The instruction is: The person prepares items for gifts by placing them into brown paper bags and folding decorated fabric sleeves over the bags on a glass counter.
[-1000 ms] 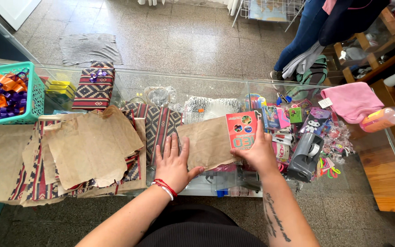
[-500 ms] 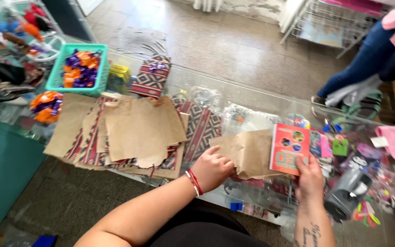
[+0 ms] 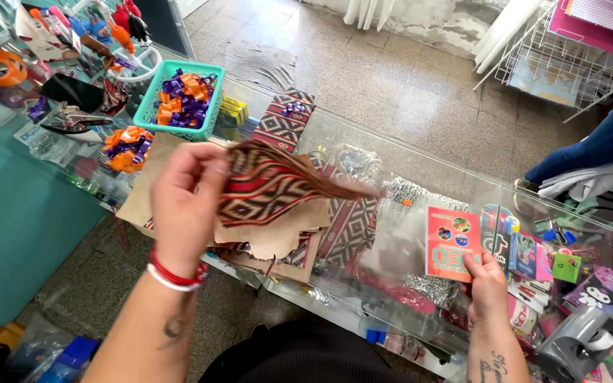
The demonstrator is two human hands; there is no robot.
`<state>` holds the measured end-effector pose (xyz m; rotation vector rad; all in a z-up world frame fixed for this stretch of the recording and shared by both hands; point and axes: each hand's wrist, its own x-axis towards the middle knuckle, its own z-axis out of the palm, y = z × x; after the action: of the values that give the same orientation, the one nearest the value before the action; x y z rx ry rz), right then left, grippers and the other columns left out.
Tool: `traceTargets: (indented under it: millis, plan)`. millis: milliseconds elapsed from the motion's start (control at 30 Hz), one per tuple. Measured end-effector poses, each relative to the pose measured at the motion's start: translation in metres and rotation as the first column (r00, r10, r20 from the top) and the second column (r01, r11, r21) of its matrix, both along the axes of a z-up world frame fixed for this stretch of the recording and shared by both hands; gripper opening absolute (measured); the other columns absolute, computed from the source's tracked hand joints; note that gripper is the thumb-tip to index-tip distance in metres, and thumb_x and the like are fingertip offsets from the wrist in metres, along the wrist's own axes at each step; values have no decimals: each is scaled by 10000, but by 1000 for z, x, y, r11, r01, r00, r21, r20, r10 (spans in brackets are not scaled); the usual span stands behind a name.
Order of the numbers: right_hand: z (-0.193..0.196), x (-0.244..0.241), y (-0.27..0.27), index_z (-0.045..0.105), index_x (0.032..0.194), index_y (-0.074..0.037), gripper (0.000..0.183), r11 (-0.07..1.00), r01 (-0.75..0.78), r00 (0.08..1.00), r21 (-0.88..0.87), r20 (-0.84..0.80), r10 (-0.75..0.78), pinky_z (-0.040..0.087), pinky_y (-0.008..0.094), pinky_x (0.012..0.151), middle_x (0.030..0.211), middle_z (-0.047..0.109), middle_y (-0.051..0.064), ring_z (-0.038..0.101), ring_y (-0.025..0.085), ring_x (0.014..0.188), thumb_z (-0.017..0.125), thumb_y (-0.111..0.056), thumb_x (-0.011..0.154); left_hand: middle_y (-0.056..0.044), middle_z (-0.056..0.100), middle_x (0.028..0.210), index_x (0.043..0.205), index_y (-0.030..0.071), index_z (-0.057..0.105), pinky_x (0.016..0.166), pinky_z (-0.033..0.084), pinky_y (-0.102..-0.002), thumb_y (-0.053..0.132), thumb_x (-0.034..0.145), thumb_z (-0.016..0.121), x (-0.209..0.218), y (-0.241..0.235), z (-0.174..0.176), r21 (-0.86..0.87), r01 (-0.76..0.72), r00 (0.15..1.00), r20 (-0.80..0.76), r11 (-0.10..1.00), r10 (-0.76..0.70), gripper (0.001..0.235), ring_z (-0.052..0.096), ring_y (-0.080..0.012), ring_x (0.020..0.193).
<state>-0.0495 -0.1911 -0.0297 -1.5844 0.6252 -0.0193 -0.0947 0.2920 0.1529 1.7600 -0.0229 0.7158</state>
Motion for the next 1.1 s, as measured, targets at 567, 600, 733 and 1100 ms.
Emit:
traceTargets:
  millis: [567, 600, 733, 1100]
  plan:
    - [36, 5, 92, 649, 1408, -243, 504, 139, -217, 945, -966, -172, 280, 501, 544, 995, 1295, 632, 100, 571, 363, 1257, 600, -434, 944, -89, 751, 1100, 1220, 196, 714, 803, 565, -499, 371, 953, 647, 69, 62, -128, 600, 3, 762, -520, 800, 386, 326, 707, -332, 1022]
    - [33, 8, 102, 726, 1332, -270, 397, 125, -31, 895, -992, 28, 445, 549, 522, 942, 1151, 704, 61, 659, 353, 1159, 681, -337, 943, -86, 718, 1127, 1228, 197, 708, 899, 544, -532, 338, 902, 723, 70, 59, -145, 697, -129, 860, -276, 706, 429, 355, 683, -347, 1091]
    - [82, -3, 217, 716, 1235, -225, 330, 357, 54, 539, -932, 329, 776, 486, 428, 975, 1149, 713, 14, 650, 294, 1109, 641, -155, 922, -60, 652, 1234, 1195, 191, 687, 1044, 423, -500, 198, 816, 774, 52, 28, -139, 801, -190, 971, 67, 568, 230, 389, 575, -296, 1245]
    - [76, 36, 312, 396, 1564, -171, 681, -294, -549, 220, -782, -475, 852, 270, 603, 1201, 1612, 412, 160, 333, 366, 1520, 604, -436, 972, -208, 549, 1394, 1466, 125, 529, 1076, 443, -552, 233, 916, 702, 55, 41, -158, 542, 211, 896, -440, 813, 60, 586, 551, -421, 1327]
